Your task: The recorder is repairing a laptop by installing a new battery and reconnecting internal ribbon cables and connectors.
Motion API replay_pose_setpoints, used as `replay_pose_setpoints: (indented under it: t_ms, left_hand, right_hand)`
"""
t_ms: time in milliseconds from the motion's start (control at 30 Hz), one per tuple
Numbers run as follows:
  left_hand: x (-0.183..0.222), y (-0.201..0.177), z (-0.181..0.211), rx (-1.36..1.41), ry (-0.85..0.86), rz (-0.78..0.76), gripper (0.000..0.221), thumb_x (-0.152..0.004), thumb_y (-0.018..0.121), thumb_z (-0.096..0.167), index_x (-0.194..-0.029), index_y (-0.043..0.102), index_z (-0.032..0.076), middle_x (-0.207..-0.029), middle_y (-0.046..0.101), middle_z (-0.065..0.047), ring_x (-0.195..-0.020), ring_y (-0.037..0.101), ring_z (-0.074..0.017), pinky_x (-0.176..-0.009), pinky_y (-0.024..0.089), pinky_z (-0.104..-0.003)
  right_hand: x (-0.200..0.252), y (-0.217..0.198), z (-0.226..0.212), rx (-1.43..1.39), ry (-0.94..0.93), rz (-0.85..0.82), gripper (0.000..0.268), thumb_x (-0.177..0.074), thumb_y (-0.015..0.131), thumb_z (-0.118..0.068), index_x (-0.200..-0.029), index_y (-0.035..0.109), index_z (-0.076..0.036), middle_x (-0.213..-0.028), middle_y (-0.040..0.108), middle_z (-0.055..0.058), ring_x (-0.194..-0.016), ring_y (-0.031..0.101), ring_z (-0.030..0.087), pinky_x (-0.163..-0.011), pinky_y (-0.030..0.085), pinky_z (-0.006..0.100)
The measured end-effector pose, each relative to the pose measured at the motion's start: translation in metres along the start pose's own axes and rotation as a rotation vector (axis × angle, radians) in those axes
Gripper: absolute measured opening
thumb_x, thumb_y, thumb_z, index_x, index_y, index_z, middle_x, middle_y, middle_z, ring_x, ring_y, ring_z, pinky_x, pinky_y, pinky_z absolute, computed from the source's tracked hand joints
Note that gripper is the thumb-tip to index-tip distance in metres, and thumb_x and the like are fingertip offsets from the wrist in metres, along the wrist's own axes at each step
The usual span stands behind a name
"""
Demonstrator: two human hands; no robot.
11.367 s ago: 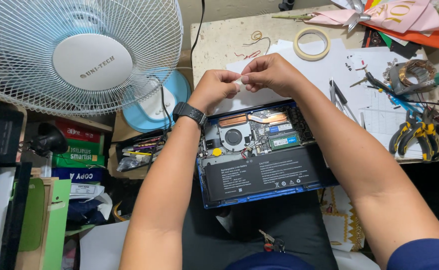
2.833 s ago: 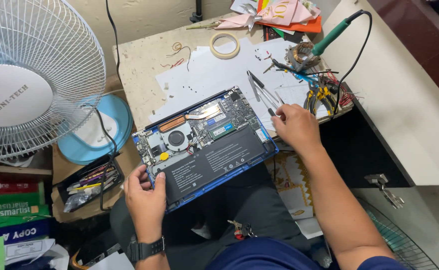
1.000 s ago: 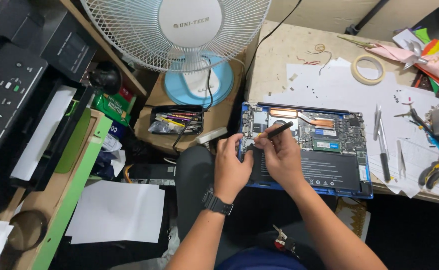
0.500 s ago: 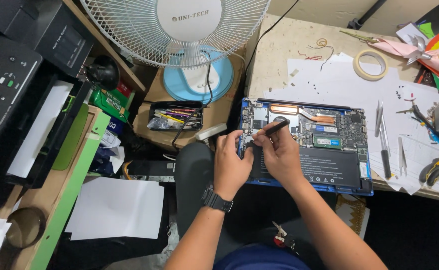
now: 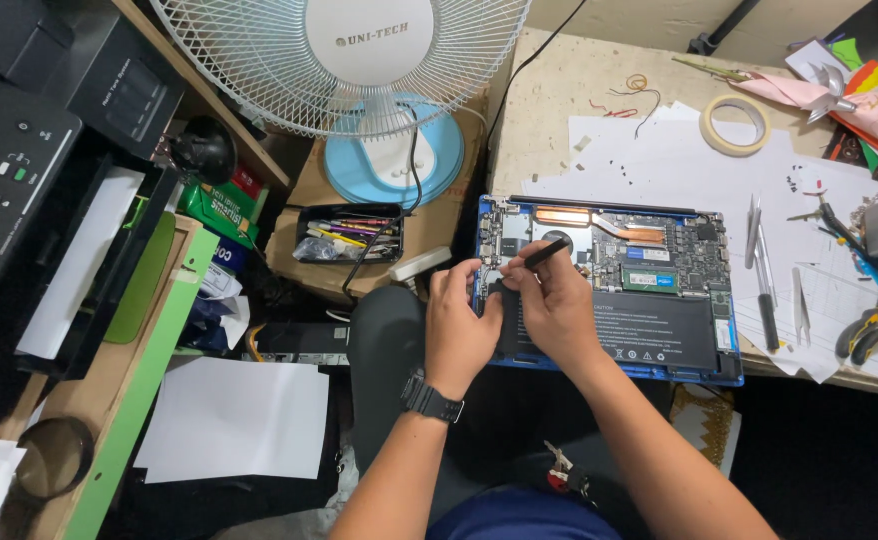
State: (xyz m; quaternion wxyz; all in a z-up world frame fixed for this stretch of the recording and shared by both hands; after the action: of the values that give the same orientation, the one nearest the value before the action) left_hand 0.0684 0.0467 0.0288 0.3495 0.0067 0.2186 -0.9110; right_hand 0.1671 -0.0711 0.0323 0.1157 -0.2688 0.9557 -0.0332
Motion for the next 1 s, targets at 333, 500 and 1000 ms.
replay_pose_setpoints:
  t_ms: [333, 500, 1000]
  left_hand:
    - [0.001, 0.000, 0.000, 0.001, 0.029, 0.002, 0.046, -0.083, 0.074, 0.009, -0.126, 0.060, 0.002, -0.114, 0.059, -0.017, -0.106, 0.065, -0.0321, -0.090, 0.054, -0.039]
    - [0.000, 0.001, -0.003, 0.019, -0.016, -0.010, 0.045, -0.083, 0.073, 0.010, -0.125, 0.061, 0.003, -0.114, 0.060, -0.017, -0.106, 0.064, -0.0320, -0.089, 0.054, -0.039]
    - [-0.005, -0.003, 0.022, -0.042, 0.144, 0.084, 0.013, -0.081, 0.077, 0.008, -0.092, 0.074, 0.011, -0.105, 0.063, -0.011, -0.104, 0.059, -0.0347, -0.092, 0.048, -0.044]
  right_hand:
    - [0.001, 0.000, -0.005, 0.029, -0.041, -0.002, 0.020, -0.100, 0.056, 0.006, -0.119, 0.053, 0.002, -0.102, 0.066, 0.008, -0.101, 0.073, 0.015, -0.085, 0.063, 0.029]
    - [0.000, 0.003, -0.028, 0.241, -0.099, -0.006, 0.015, -0.099, 0.062, 0.001, -0.113, 0.059, 0.000, -0.097, 0.073, 0.009, -0.096, 0.077, 0.016, -0.075, 0.063, 0.028]
    - [-0.001, 0.007, -0.060, 0.564, -0.369, -0.001, 0.035, -0.085, 0.079, -0.005, -0.117, 0.065, -0.003, -0.095, 0.069, 0.011, -0.080, 0.074, 0.021, -0.070, 0.059, 0.033]
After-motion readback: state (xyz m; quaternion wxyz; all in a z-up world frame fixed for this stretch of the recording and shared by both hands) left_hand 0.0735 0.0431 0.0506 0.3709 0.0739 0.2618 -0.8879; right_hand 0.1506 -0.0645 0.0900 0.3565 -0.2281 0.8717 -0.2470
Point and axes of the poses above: each hand's wrist, its own x-axis away from the middle knuckle, its own y-axis out of the palm, z = x × y, the point moved 10 cm from there along -x, towards the middle knuckle
